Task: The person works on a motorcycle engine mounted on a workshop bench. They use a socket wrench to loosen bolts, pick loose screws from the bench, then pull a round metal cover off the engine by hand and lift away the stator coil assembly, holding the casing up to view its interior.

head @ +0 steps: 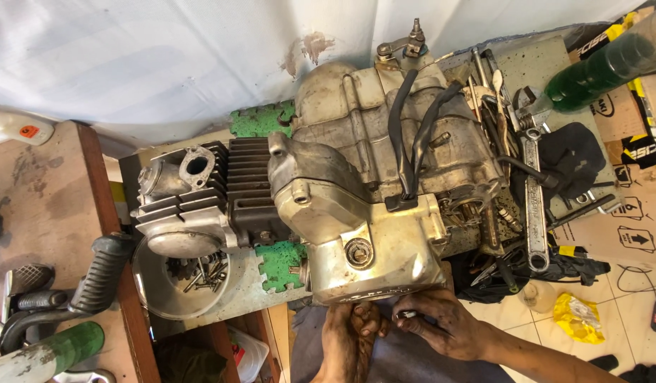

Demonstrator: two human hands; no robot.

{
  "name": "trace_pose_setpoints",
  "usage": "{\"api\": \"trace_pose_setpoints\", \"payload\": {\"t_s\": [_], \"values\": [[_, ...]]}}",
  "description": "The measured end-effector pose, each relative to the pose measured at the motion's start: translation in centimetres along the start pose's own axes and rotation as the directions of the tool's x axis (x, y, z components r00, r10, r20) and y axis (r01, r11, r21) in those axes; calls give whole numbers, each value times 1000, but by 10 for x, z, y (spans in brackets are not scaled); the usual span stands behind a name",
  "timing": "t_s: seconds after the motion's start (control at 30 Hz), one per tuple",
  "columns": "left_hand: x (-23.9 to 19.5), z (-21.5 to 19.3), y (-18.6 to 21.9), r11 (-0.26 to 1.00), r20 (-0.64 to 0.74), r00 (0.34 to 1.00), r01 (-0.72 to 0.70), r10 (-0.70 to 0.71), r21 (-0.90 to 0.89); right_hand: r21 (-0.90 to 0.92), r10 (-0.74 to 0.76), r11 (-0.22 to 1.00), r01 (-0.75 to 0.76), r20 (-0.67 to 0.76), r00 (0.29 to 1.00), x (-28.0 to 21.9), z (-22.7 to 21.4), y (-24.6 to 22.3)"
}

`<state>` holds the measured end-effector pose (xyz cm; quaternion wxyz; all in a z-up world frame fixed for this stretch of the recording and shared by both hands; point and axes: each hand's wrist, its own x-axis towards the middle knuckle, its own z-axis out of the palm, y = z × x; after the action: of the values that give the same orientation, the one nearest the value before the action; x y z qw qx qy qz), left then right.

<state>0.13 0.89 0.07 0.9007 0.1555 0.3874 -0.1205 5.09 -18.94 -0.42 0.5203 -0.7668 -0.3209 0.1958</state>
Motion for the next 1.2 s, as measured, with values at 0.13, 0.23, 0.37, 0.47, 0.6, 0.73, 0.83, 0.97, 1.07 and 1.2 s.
{"api": "trace_pose_setpoints", "payload": {"t_s": [0.13,0.23,0.37,0.47,0.6,0.73,0.83,0.97,1.07,1.2], "values": [[1,-8,-3,999,-61,998,30,-29,14,47,55,997,-56,26,998,0,-1,-2],[2,-16,-6,998,-103,994,29,-23,50,70,70,995,-73,34,997,0,2,-1],[-5,4,-4,998,8,998,65,-66,19,-29,-29,999,29,9,1000,-2,3,0],[-5,9,-4,989,-17,992,122,-123,-84,-64,-69,996,69,4,998,-1,-2,0],[0,-12,-6,990,232,973,52,-21,-130,-17,46,999,-45,26,999,-2,-3,-2],[-3,-5,-1,1000,125,992,6,-2,-29,-100,5,995,-3,17,1000,-2,-2,-1],[0,-15,-6,998,20,1000,5,-4,-57,-83,30,996,-27,41,999,-1,-1,-1],[25,-65,-37,999,6,999,-42,42,-32,-42,69,997,-67,38,997,-4,-2,1],[14,-44,-33,999,50,998,-38,37,29,-48,45,998,-43,32,998,-2,-1,3],[-4,-12,-16,988,86,996,35,-22,-149,-64,27,998,-26,19,999,-5,-4,2]]}}
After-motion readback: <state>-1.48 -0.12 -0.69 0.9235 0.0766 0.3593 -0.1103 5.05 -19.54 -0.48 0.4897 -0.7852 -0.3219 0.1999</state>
